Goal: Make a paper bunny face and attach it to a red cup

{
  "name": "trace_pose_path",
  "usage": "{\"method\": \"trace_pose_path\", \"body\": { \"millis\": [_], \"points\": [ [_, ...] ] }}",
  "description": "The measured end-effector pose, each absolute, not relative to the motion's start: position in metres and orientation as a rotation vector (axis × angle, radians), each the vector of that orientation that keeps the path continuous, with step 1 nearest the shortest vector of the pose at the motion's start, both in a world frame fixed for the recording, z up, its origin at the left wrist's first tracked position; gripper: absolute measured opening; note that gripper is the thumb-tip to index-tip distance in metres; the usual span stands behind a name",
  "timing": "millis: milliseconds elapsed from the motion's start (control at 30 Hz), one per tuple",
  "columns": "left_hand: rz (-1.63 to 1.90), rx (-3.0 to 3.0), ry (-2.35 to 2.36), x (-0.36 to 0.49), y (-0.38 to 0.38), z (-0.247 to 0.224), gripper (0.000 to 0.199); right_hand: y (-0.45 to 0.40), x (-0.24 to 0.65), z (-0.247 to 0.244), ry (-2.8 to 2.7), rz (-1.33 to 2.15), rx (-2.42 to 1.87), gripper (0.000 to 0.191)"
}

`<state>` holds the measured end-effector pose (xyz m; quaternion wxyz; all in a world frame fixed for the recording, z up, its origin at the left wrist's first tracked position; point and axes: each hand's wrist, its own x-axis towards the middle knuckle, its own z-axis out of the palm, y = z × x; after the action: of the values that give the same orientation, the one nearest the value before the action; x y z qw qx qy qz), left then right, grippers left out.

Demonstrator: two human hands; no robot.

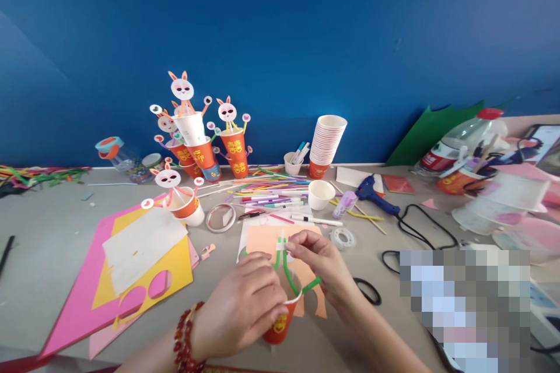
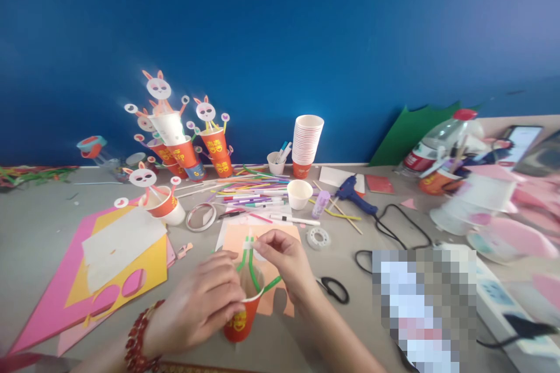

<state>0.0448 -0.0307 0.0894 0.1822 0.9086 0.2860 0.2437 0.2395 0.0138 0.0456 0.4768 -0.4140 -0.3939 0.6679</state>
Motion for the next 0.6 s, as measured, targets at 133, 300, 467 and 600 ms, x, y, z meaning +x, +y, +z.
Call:
{"method": "trace_pose_path", "body": {
  "millis": [133, 300, 467, 600],
  "points": [
    [0.676, 2.597, 0.802, 0.0456, -0.0319, 0.0902, 0.01, 0.0138, 0.2404, 0.0501, -1.016, 1.593, -1.041, 0.027],
    [0.668, 2.619, 0.801, 0.0478, -0.0331, 0.0916, 0.012, 0.0143, 0.2413, 0.051, -1.024, 1.579, -1.073, 0.032],
    [0.678, 2.618, 0.792, 0.0499, -0.0342, 0.0947, 0.012, 0.0145, 0.2418, 0.0491, -1.046, 1.566, -1.059, 0.032],
    [0.678, 2.633, 0.78, 0.0516, -0.0342, 0.095, 0.014, 0.0147, 0.2421, 0.0491, -1.062, 1.567, -1.045, 0.03]
  ]
}}
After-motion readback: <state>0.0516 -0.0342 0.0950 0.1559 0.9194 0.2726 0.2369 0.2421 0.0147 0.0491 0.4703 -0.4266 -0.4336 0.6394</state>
